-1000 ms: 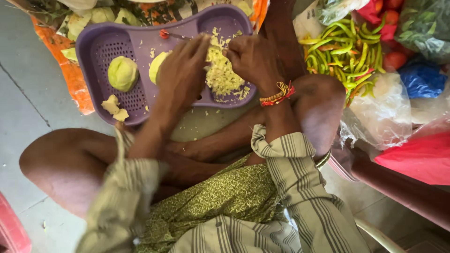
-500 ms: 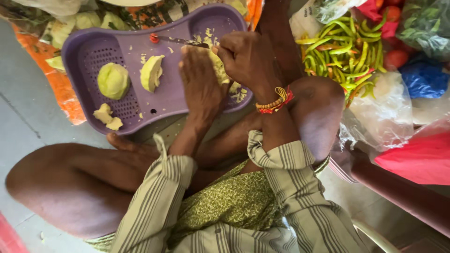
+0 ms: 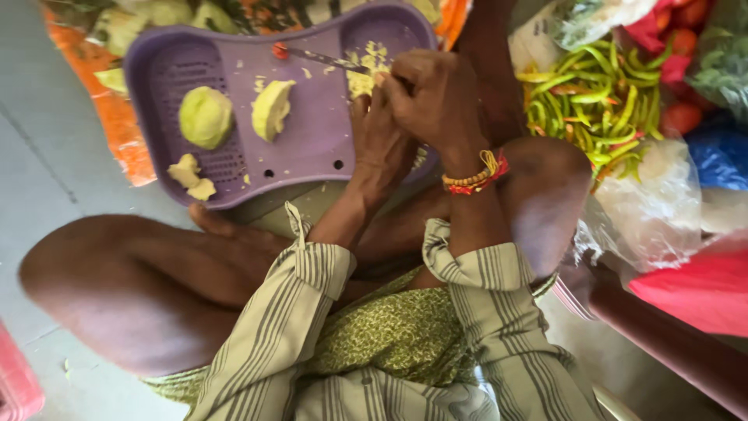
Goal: The person sits cross-legged on the floor and uses a knife to chop cabbage into small pieces on a purple plastic tray. They hold the cabbage with one hand and slice it with the other, accumulating a pile of chopped cabbage on the tray.
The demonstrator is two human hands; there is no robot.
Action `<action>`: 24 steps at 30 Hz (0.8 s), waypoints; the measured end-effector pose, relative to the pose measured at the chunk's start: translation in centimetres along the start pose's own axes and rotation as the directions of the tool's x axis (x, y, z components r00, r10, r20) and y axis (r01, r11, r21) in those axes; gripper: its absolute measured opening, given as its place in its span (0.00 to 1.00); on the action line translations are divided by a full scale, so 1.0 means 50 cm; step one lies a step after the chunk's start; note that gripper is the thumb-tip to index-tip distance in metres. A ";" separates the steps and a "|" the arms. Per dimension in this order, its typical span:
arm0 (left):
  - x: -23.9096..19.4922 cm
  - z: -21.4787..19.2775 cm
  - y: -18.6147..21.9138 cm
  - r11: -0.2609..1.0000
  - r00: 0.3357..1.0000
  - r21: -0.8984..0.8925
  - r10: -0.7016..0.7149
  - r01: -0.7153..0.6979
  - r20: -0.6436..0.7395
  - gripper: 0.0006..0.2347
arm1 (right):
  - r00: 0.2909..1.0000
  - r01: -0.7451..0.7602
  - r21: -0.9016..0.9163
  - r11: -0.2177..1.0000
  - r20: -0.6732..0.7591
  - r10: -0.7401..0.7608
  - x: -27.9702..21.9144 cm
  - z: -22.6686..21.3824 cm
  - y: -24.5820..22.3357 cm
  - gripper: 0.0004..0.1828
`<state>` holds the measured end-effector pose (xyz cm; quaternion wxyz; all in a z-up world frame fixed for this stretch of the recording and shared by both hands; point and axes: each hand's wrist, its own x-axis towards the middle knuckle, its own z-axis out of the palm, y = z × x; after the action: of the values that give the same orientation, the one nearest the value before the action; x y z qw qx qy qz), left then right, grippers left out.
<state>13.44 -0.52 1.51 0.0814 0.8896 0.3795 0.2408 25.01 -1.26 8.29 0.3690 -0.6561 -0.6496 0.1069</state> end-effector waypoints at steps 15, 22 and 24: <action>-0.077 -0.210 -0.245 0.903 0.900 0.022 -0.430 0.430 0.064 0.18 | 0.975 -0.068 -0.184 0.980 0.198 0.105 -0.045 0.038 -0.037 0.06; -0.123 -0.175 -0.241 0.950 0.965 -0.165 -0.261 0.264 0.040 0.20 | 0.969 -0.130 -0.216 0.968 0.178 0.170 -0.074 0.067 -0.062 0.09; -0.127 -0.178 -0.230 0.929 0.937 -0.124 -0.348 0.349 0.031 0.15 | 0.962 -0.158 -0.202 0.967 0.190 0.197 -0.078 0.076 -0.068 0.09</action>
<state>-2.02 2.63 3.16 0.1812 0.8022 0.5147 0.2424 19.54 -3.99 6.40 0.2251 -0.7284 -0.6302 0.1470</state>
